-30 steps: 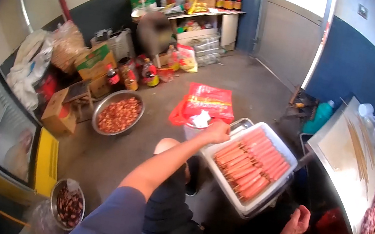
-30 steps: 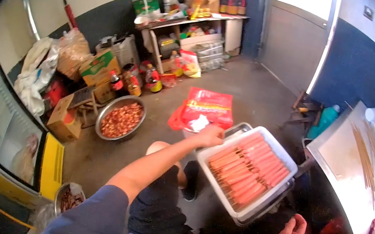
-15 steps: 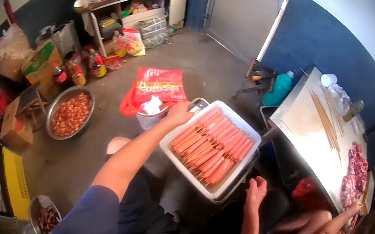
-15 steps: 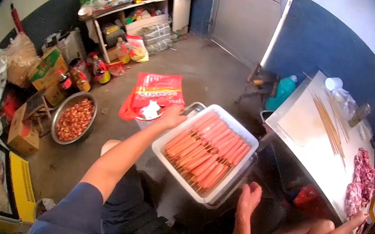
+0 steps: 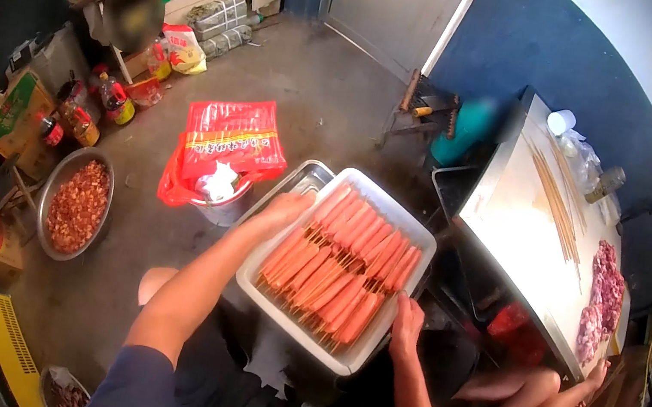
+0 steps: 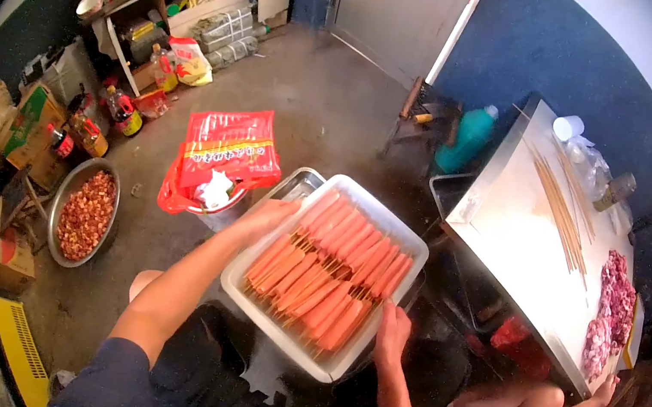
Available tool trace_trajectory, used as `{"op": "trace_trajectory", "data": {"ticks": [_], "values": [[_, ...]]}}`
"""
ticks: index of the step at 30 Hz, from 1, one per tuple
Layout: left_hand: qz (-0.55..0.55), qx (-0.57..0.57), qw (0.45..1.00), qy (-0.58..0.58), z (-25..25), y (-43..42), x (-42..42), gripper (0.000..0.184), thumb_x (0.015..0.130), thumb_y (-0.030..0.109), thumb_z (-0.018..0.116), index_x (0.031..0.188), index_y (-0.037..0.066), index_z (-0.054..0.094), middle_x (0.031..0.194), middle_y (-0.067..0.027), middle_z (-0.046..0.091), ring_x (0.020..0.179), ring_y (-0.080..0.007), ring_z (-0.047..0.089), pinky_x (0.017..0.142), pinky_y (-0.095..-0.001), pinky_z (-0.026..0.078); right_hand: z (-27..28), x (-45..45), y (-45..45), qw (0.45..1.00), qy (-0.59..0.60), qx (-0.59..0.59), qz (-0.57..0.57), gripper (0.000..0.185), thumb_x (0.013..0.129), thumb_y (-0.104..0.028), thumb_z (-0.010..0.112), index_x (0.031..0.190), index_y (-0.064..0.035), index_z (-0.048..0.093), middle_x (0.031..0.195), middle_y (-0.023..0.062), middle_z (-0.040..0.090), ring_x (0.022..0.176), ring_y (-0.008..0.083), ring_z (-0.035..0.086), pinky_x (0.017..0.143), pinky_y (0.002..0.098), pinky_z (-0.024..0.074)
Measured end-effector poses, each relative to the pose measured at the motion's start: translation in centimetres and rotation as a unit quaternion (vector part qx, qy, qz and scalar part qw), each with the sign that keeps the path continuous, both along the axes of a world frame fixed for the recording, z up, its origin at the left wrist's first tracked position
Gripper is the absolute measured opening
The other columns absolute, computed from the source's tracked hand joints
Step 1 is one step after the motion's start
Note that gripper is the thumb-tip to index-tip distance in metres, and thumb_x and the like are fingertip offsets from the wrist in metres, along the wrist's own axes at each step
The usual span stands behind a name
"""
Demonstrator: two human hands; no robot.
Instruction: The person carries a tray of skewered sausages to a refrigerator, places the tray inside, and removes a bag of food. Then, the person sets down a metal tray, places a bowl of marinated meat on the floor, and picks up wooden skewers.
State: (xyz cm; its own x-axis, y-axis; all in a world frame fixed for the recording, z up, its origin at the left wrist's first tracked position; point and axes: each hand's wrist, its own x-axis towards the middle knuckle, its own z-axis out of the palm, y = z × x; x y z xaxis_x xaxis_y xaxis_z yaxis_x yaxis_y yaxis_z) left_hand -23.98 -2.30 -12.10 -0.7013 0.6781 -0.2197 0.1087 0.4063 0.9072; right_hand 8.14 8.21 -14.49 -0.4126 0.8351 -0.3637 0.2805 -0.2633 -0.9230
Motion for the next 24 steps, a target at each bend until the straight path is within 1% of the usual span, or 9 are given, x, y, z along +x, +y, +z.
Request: {"op": "trace_trajectory", "data": {"ticks": [2, 4, 6, 8, 11, 14, 16, 18, 24], "values": [[0.020, 0.036, 0.998, -0.049, -1.1, 0.5, -0.5, 0.046, 0.084, 0.040, 0.057, 0.081, -0.005, 0.065, 0.073, -0.0103, 0.064, 0.071, -0.0174, 0.059, 0.067, -0.0353, 0.045, -0.5, -0.5, 0.2, 0.999, -0.010, -0.035, -0.005, 0.042, 0.088, -0.034, 0.056, 0.086, 0.0078, 0.059, 0.080, 0.0089, 0.059, 0.074, 0.0162, 0.051, 0.068, 0.0329, 0.0416], [-0.028, -0.133, 0.990, -0.036, 2.9, 0.2, 0.6, 0.041, 0.088, 0.035, 0.059, 0.100, -0.003, 0.065, 0.092, -0.0090, 0.066, 0.085, -0.0136, 0.058, 0.077, -0.0319, 0.045, -0.7, -1.4, -0.1, 0.985, 0.094, -0.108, -0.098, 0.033, 0.089, -0.027, 0.055, 0.096, 0.0044, 0.062, 0.088, 0.0074, 0.062, 0.076, 0.0148, 0.056, 0.070, 0.0276, 0.0447], [-0.005, -0.158, 0.986, -0.050, 3.9, -0.4, 1.7, 0.040, 0.086, 0.036, 0.060, 0.093, -0.003, 0.067, 0.084, -0.0074, 0.065, 0.078, -0.0138, 0.057, 0.071, -0.0320, 0.045, -1.5, -1.0, 0.3, 0.972, 0.132, -0.168, -0.103, 0.034, 0.088, -0.023, 0.055, 0.106, 0.0052, 0.061, 0.103, 0.0100, 0.062, 0.095, 0.0193, 0.057, 0.084, 0.0310, 0.0445], [0.012, -0.161, 0.987, 0.015, 3.7, -1.0, 2.0, 0.037, 0.085, 0.034, 0.062, 0.075, -0.002, 0.063, 0.066, -0.0024, 0.056, 0.065, -0.0114, 0.050, 0.059, -0.0315, 0.041, 2.0, -2.2, 0.4, 0.966, 0.125, -0.198, -0.111, 0.034, 0.088, -0.024, 0.056, 0.105, 0.0052, 0.061, 0.103, 0.0103, 0.063, 0.094, 0.0197, 0.058, 0.083, 0.0316, 0.0452], [0.041, -0.148, 0.988, 0.025, 4.3, -1.6, 2.5, 0.040, 0.084, 0.030, 0.064, 0.062, 0.001, 0.051, 0.058, 0.0017, 0.043, 0.058, -0.0086, 0.038, 0.051, -0.0304, 0.034, 0.6, -0.8, 0.4, 0.970, 0.086, -0.205, -0.095, 0.034, 0.087, -0.024, 0.056, 0.105, 0.0053, 0.060, 0.102, 0.0105, 0.062, 0.091, 0.0188, 0.058, 0.081, 0.0310, 0.0460], [0.088, -0.126, 0.987, 0.040, 5.5, -2.1, 3.2, 0.047, 0.080, 0.033, 0.065, 0.058, -0.003, 0.045, 0.051, -0.0083, 0.035, 0.052, -0.0142, 0.035, 0.049, -0.0359, 0.032, 2.3, -1.4, 1.0, 0.969, 0.085, -0.223, -0.066, 0.033, 0.086, -0.023, 0.056, 0.105, 0.0050, 0.059, 0.098, 0.0102, 0.063, 0.087, 0.0174, 0.059, 0.078, 0.0292, 0.0466], [0.107, -0.128, 0.985, 0.032, 6.8, -1.9, 3.6, 0.045, 0.080, 0.026, 0.067, 0.057, -0.002, 0.040, 0.052, -0.0067, 0.030, 0.053, -0.0113, 0.032, 0.047, -0.0344, 0.030, 3.1, -1.8, 1.2, 0.969, 0.077, -0.232, -0.045, 0.033, 0.086, -0.021, 0.055, 0.106, 0.0050, 0.058, 0.095, 0.0090, 0.063, 0.083, 0.0161, 0.059, 0.075, 0.0274, 0.0467], [0.117, -0.099, 0.988, 0.027, 8.3, -1.9, 3.7, 0.043, 0.079, 0.022, 0.068, 0.058, -0.002, 0.040, 0.053, -0.0063, 0.028, 0.054, -0.0082, 0.031, 0.046, -0.0333, 0.028, 3.9, -2.7, 1.1, 0.966, 0.080, -0.228, -0.089, 0.023, 0.084, -0.018, 0.058, 0.094, 0.0028, 0.061, 0.083, 0.0012, 0.059, 0.074, 0.0097, 0.050, 0.068, 0.0241, 0.0405], [0.154, -0.104, 0.982, 0.021, 9.7, -4.7, 4.6, 0.039, 0.078, 0.019, 0.069, 0.060, -0.002, 0.041, 0.052, -0.0064, 0.030, 0.054, -0.0077, 0.031, 0.045, -0.0321, 0.030, 4.7, -1.0, 1.9, 0.975, 0.039, -0.217, 0.008, 0.033, 0.085, -0.017, 0.059, 0.110, 0.0042, 0.061, 0.091, 0.0042, 0.063, 0.079, 0.0124, 0.058, 0.071, 0.0239, 0.0452]]}}
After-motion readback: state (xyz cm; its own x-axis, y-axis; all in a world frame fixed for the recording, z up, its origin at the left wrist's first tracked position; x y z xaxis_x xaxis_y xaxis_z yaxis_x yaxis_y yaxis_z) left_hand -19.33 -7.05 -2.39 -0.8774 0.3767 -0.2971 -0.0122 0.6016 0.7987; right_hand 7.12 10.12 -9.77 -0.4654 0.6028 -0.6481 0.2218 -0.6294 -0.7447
